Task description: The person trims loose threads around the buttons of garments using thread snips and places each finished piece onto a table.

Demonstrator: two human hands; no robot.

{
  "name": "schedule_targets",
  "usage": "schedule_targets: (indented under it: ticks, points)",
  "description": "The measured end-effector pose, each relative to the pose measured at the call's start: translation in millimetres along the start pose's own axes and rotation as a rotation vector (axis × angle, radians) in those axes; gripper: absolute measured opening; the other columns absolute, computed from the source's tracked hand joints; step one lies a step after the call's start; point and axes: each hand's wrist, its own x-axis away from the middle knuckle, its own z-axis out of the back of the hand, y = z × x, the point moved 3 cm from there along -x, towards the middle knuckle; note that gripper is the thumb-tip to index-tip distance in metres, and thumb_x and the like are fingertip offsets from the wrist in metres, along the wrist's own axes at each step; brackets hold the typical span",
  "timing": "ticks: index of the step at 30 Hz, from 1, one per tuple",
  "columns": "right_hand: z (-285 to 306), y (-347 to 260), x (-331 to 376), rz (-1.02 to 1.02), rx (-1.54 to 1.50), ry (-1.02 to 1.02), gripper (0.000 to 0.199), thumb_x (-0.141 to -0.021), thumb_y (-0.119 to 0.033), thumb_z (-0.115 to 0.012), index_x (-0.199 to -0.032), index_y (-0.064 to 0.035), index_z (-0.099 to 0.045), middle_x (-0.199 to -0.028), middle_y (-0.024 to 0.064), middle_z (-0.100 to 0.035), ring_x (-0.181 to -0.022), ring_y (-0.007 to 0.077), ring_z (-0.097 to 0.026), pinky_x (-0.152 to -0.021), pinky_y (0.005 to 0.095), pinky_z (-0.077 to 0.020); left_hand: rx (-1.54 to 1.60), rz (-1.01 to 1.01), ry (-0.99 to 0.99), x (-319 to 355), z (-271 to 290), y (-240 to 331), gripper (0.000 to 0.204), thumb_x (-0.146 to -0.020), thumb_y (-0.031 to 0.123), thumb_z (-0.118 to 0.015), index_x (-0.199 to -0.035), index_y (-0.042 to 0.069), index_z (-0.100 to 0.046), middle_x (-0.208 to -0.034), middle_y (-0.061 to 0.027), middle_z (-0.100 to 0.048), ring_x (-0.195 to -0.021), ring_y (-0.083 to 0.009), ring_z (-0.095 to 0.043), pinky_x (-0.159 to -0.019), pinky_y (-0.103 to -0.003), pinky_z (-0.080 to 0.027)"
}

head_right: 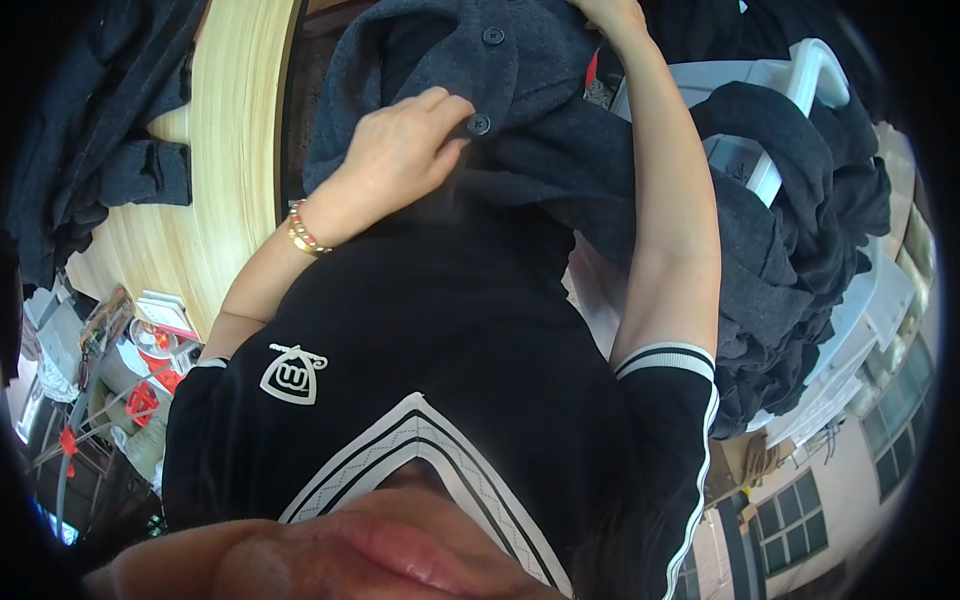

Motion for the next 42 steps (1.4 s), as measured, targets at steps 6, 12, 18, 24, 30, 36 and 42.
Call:
schedule_targets:
  ticks: [6,12,18,24,30,36,42]
  points:
    - [3.5,-0.7,-6.2,0.214,-0.386,0.016,0.012,-0.080,-0.005,-0.076,-0.090,-0.0011,-0.071,-0.065,0.0006,-0.061,-0.049,0.0115,-0.051,-0.047,0.0279,-0.0385,0.369,0.056,0.245,11.9,47.5,-26.4,0.015,-0.086,0.003,-0.070,-0.101,0.005,-0.067,-0.084,-0.0037,-0.057,-0.068,-0.0132,-0.056,-0.059,-0.026,-0.044]
    - [113.4,-26.1,36.6,0.129,-0.610,0.117,0.011,-0.080,0.003,-0.064,-0.083,-0.0070,-0.068,-0.068,0.0004,-0.061,-0.055,0.0097,-0.053,-0.050,0.0236,-0.0388,0.600,0.163,0.445,34.1,97.5,-99.9,0.019,-0.089,-0.008,-0.058,-0.103,0.000,-0.068,-0.100,0.0039,-0.060,-0.089,-0.0028,-0.056,-0.077,-0.018,-0.044]
    - [193.3,-16.9,108.1,0.428,-0.403,-0.140,0.010,-0.089,-0.003,-0.059,-0.094,-0.0015,-0.067,-0.091,0.0032,-0.061,-0.067,0.0045,-0.044,-0.059,0.0208,-0.0292,0.470,0.021,0.611,43.9,134.4,-151.8,0.023,-0.091,-0.015,-0.053,-0.101,-0.001,-0.069,-0.116,-0.0041,-0.065,-0.105,-0.0106,-0.062,-0.093,-0.023,-0.047]
    - [138.6,-39.2,185.3,0.607,-0.126,-0.335,0.027,-0.074,0.016,-0.047,-0.087,0.0022,-0.067,-0.107,0.0072,-0.065,-0.099,0.0160,-0.061,-0.087,0.0267,-0.0462,0.153,0.189,0.646,15.6,141.3,-177.3,0.021,-0.075,-0.018,-0.048,-0.081,-0.001,-0.059,-0.086,-0.0040,-0.057,-0.082,-0.0151,-0.057,-0.074,-0.025,-0.045]
    - [93.1,-12.7,191.6,0.566,0.084,-0.345,0.023,-0.073,0.017,-0.057,-0.090,0.0044,-0.067,-0.096,0.0074,-0.064,-0.098,0.0203,-0.064,-0.090,0.0286,-0.0485,0.009,0.116,0.617,3.5,115.7,-142.3,0.023,-0.071,-0.018,-0.047,-0.082,-0.002,-0.060,-0.084,-0.0102,-0.058,-0.083,-0.0206,-0.060,-0.077,-0.028,-0.047]
    - [101.1,-1.7,190.5,0.584,-0.037,-0.413,0.027,-0.073,0.014,-0.049,-0.091,0.0023,-0.065,-0.104,0.0058,-0.062,-0.104,0.0171,-0.060,-0.095,0.0274,-0.0433,-0.004,0.109,0.567,-0.6,110.8,-135.9,0.025,-0.074,-0.017,-0.048,-0.087,-0.002,-0.063,-0.086,-0.0127,-0.061,-0.085,-0.0244,-0.061,-0.079,-0.030,-0.048]
    - [90.9,-14.9,197.9,0.609,-0.014,-0.272,0.023,-0.075,0.012,-0.057,-0.091,0.0005,-0.069,-0.094,0.0057,-0.064,-0.091,0.0163,-0.061,-0.081,0.0271,-0.0464,-0.255,0.013,0.543,-1.8,120.8,-80.3,0.029,-0.080,-0.013,-0.052,-0.101,0.000,-0.067,-0.097,-0.0145,-0.067,-0.097,-0.0295,-0.065,-0.086,-0.034,-0.049]
